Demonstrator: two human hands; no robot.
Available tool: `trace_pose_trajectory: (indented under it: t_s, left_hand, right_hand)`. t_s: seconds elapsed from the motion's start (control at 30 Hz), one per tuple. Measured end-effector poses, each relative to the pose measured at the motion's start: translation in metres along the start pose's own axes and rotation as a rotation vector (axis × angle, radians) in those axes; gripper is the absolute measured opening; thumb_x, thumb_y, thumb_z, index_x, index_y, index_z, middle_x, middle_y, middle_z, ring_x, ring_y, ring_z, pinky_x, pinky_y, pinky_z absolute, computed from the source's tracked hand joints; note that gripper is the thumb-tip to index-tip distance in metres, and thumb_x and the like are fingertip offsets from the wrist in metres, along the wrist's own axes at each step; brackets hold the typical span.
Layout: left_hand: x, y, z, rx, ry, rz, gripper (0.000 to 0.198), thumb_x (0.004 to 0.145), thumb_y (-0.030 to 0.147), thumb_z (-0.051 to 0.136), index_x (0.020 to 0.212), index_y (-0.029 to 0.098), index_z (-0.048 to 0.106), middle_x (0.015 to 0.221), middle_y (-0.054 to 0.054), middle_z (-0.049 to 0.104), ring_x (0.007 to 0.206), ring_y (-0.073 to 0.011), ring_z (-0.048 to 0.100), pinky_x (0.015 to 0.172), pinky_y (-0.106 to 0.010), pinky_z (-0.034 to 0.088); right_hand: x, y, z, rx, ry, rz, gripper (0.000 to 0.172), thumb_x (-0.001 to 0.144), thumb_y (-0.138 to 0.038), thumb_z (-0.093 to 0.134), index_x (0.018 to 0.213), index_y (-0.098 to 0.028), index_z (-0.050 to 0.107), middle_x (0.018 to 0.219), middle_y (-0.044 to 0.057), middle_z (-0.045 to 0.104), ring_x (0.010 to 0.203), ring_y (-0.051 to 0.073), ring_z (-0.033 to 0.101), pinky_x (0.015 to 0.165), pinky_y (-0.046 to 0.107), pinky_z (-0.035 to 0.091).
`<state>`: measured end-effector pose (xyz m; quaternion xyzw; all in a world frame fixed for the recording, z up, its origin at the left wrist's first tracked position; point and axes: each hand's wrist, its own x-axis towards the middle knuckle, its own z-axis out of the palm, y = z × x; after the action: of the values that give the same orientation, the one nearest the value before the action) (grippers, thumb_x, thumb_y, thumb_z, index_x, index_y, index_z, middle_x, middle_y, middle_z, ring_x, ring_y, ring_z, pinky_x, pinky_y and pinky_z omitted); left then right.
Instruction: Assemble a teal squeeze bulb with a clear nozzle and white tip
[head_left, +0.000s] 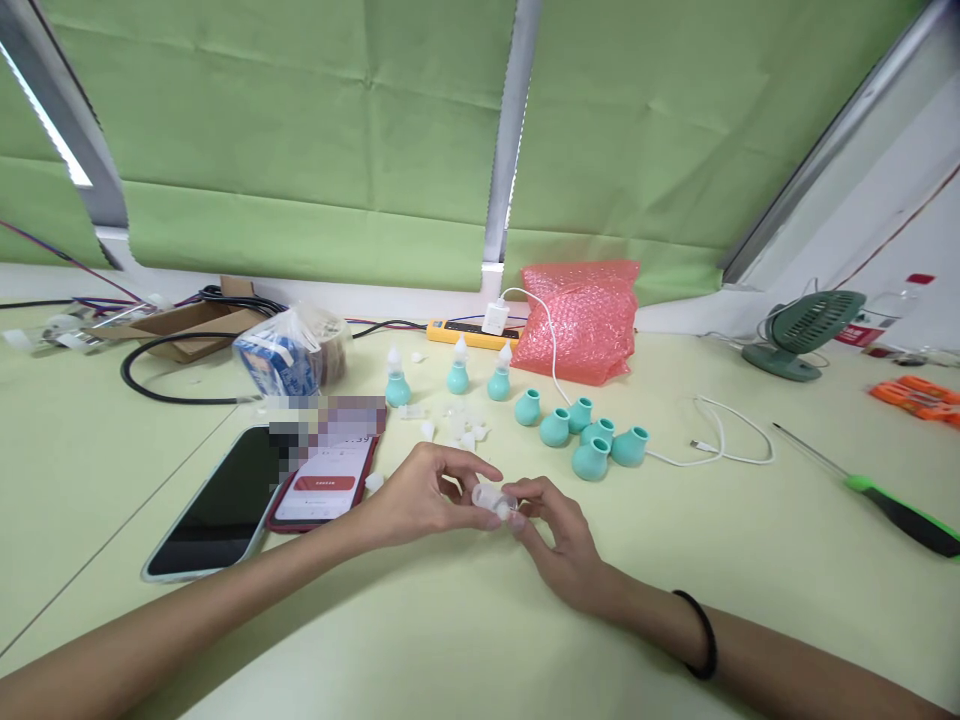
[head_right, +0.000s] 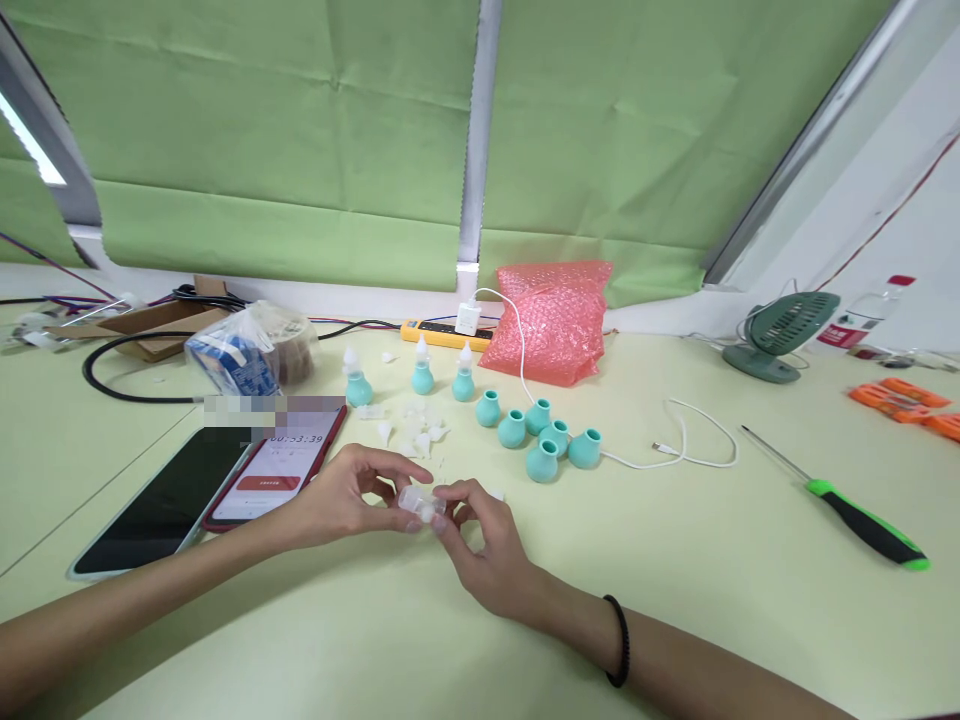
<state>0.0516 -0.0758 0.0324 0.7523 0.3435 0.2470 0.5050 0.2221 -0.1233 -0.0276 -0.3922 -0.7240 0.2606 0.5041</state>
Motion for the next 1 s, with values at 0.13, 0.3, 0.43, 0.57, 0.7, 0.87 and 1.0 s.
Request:
trace_pose_trajectory:
  t_s: [0.13,0.3,0.43,0.57,0.7,0.87,1.0]
  left_hand:
    - [0.0009,-0.0021,0.0002,-0.066,-0.055,-0.007,0.032,0.061,0.027,0.067,0.087,0.009,0.064,0.070,-0.005,0.061,0.061,-0.0118,0.052,0.057,-0.022,0.044]
    - [0.0002,-0.0036,0.0001,-0.077,-0.119,-0.017,0.030,0.062,0.025,0.066,0.087,0.008,0.065,0.070,-0.005,0.063,0.062,-0.0122,0.052,0.057,-0.023,0.044]
    - [-0.0014,-0.0027,0.0002,-0.051,-0.120,-0.002,0.029,0.062,0.025,0.066,0.086,0.010,0.066,0.069,-0.005,0.063,0.060,-0.0114,0.051,0.056,-0.022,0.043]
    - [-0.0029,-0.0010,0.0007,-0.026,-0.126,-0.007,0.029,0.062,0.027,0.065,0.086,0.010,0.066,0.067,-0.004,0.062,0.059,-0.0114,0.050,0.055,-0.022,0.042]
    - [-0.0021,0.0000,0.0019,-0.011,-0.117,-0.002,0.029,0.063,0.030,0.065,0.084,0.010,0.066,0.067,-0.003,0.061,0.059,-0.0108,0.049,0.055,-0.021,0.041]
    - [-0.0017,0.0003,0.0023,-0.022,-0.105,-0.005,0.027,0.061,0.030,0.067,0.080,0.010,0.066,0.062,-0.002,0.059,0.055,-0.0091,0.048,0.052,-0.019,0.040]
    - [-0.0018,-0.0005,0.0002,-0.048,-0.126,0.003,0.028,0.059,0.029,0.068,0.080,0.010,0.065,0.064,-0.003,0.061,0.057,-0.0102,0.051,0.055,-0.021,0.042]
  right_hand:
    - [0.0027,-0.0030,-0.0029,0.111,-0.067,0.124,0.011,0.080,-0.028,0.048,0.086,-0.019,0.050,0.077,0.002,0.054,0.066,0.012,0.051,0.059,0.025,0.045]
    - [0.0058,-0.0065,-0.0050,0.180,-0.157,0.221,0.015,0.078,-0.033,0.051,0.077,-0.018,0.051,0.065,0.000,0.052,0.060,0.011,0.048,0.057,0.024,0.041]
    - [0.0051,-0.0071,-0.0057,0.163,-0.179,0.213,0.017,0.079,-0.033,0.049,0.073,-0.018,0.047,0.059,-0.003,0.044,0.055,0.009,0.041,0.053,0.022,0.036]
    - [0.0042,-0.0069,-0.0062,0.179,-0.207,0.209,0.018,0.081,-0.033,0.047,0.072,-0.018,0.045,0.061,-0.003,0.044,0.055,0.009,0.040,0.052,0.022,0.035]
    - [0.0044,-0.0068,-0.0057,0.175,-0.179,0.224,0.017,0.079,-0.033,0.049,0.073,-0.017,0.048,0.065,0.000,0.049,0.059,0.010,0.045,0.054,0.024,0.038]
    - [0.0050,-0.0041,-0.0053,0.240,-0.151,0.206,0.015,0.076,-0.033,0.054,0.074,-0.017,0.053,0.067,0.001,0.056,0.061,0.012,0.050,0.057,0.024,0.040]
    - [0.0045,-0.0035,-0.0055,0.201,-0.172,0.210,0.019,0.075,-0.034,0.054,0.073,-0.016,0.057,0.064,0.001,0.056,0.060,0.012,0.051,0.058,0.024,0.040]
